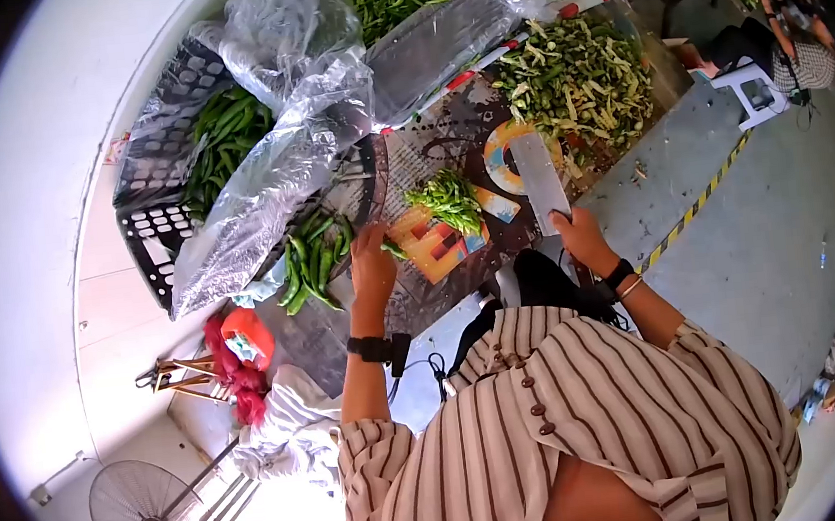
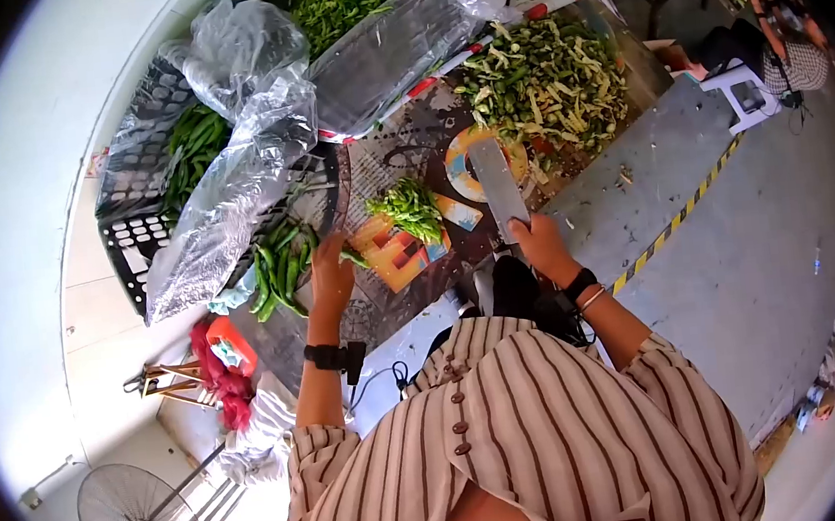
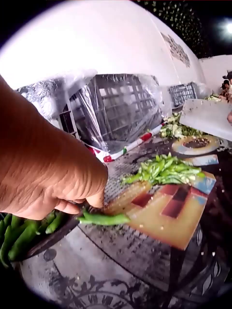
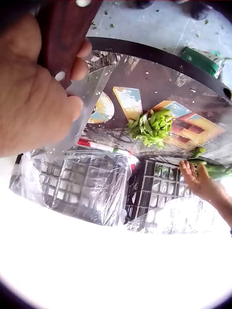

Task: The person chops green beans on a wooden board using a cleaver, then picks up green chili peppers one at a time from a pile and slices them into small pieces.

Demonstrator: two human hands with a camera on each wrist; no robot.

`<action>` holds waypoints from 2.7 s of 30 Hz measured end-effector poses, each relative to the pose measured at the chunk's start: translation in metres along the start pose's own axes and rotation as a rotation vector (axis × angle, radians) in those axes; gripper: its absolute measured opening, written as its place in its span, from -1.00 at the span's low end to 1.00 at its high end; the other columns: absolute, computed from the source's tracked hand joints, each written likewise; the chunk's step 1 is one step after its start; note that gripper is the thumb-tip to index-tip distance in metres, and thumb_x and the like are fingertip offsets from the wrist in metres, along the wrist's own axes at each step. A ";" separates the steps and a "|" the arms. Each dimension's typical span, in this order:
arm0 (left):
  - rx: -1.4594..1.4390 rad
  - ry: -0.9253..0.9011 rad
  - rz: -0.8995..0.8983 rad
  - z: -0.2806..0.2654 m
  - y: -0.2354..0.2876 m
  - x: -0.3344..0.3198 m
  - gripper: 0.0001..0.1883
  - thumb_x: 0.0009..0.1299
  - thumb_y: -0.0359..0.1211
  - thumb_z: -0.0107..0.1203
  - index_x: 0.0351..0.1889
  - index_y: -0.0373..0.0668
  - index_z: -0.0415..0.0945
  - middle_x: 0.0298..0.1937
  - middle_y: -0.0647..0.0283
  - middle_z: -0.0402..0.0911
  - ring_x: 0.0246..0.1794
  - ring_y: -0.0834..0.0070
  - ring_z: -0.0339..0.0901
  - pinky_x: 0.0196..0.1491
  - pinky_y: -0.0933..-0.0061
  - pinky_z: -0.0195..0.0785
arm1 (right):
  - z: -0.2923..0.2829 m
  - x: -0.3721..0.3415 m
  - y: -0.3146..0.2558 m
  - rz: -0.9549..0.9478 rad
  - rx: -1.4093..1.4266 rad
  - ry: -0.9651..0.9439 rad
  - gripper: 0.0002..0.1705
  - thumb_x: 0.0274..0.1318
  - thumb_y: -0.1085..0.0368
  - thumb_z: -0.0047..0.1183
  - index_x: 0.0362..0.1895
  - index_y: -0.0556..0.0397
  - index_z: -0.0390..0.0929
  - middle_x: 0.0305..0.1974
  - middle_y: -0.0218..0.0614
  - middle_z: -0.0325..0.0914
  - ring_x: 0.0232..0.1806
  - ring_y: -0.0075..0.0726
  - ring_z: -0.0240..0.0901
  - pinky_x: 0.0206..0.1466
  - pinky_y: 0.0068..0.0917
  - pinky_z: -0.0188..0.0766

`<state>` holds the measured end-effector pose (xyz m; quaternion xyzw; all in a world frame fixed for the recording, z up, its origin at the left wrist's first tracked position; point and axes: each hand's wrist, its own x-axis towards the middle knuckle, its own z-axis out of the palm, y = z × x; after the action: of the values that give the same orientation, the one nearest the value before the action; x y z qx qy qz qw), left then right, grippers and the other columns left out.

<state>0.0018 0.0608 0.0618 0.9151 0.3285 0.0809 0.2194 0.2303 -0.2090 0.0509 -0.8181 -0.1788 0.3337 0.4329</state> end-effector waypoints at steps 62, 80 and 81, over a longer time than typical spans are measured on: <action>-0.160 0.335 0.019 0.064 0.015 -0.067 -0.79 -0.03 -0.54 0.07 -0.41 -0.09 0.50 -0.30 0.34 0.51 -0.27 0.31 0.47 -0.27 0.39 0.40 | 0.113 -0.013 -0.049 -0.434 -0.401 -0.441 -0.64 0.03 0.18 -0.02 -0.59 0.26 0.38 -0.59 0.11 0.39 -0.48 0.24 0.35 -0.40 -0.05 0.27; -0.225 0.322 -0.035 0.065 0.014 -0.069 -0.86 0.06 -0.52 0.08 -0.41 -0.12 0.52 -0.31 0.29 0.52 -0.30 0.28 0.50 -0.27 0.39 0.40 | 0.116 -0.009 -0.048 -0.420 -0.423 -0.477 -0.65 0.03 0.18 -0.03 -0.57 0.25 0.39 -0.59 0.10 0.40 -0.49 0.21 0.36 -0.41 -0.07 0.26; -0.224 0.320 -0.034 0.064 0.014 -0.069 -0.86 0.06 -0.52 0.08 -0.41 -0.12 0.52 -0.31 0.29 0.52 -0.30 0.28 0.50 -0.27 0.39 0.40 | 0.117 -0.009 -0.049 -0.431 -0.433 -0.472 -0.65 0.04 0.18 -0.03 -0.57 0.26 0.39 -0.59 0.10 0.40 -0.49 0.21 0.36 -0.41 -0.07 0.26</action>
<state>-0.0246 -0.0152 0.0107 0.8546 0.3638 0.2578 0.2662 0.1414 -0.1180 0.0482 -0.7350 -0.5077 0.3687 0.2571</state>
